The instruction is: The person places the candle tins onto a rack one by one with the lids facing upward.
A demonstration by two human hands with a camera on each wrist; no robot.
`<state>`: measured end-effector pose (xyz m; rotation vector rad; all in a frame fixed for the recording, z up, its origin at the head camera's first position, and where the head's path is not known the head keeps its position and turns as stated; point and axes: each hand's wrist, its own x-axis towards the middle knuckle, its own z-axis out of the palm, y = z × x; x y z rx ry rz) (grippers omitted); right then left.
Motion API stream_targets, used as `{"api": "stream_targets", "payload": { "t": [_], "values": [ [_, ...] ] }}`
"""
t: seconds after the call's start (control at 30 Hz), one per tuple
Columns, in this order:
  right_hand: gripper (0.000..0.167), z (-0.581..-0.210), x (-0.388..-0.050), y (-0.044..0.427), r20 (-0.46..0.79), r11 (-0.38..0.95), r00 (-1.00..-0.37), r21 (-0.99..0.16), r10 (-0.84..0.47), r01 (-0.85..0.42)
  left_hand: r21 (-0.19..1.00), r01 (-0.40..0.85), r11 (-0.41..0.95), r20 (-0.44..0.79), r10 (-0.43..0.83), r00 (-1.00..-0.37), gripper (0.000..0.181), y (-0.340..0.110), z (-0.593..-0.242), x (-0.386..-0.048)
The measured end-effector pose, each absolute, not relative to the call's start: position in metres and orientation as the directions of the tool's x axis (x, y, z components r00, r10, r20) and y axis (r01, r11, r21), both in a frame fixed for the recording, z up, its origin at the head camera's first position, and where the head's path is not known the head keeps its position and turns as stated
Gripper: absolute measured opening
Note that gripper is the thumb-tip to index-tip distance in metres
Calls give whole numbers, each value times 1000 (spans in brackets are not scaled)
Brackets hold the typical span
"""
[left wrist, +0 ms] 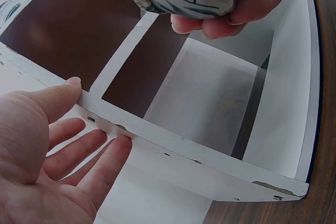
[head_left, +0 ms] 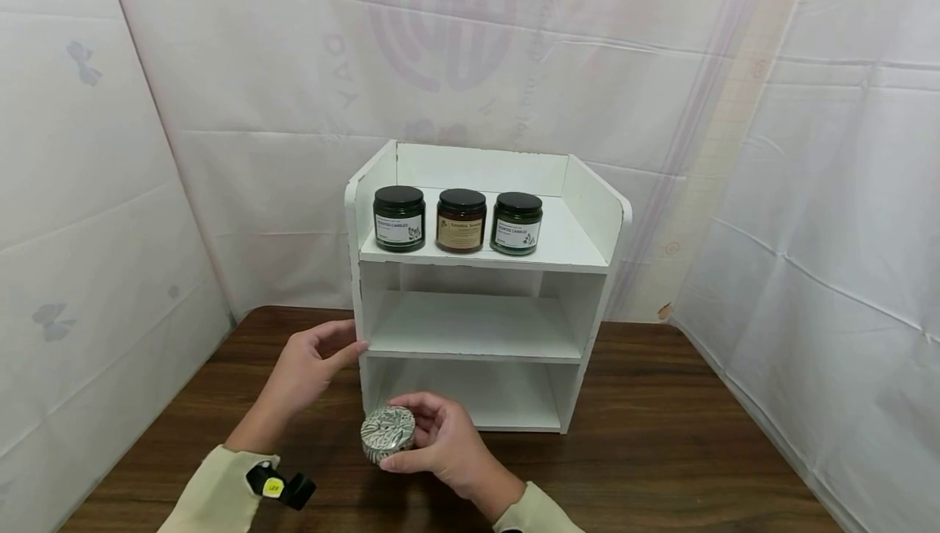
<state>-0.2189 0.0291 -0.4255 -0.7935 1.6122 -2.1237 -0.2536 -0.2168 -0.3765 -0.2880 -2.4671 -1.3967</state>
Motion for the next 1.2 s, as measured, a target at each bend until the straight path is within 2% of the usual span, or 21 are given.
{"api": "stream_targets", "payload": {
  "t": [1.2],
  "values": [
    [69,-416,-215,36,204,-286,-767,-958,-608,-28,801,342,491,372,41,-928,47,-217,-376,-254]
  ]
}}
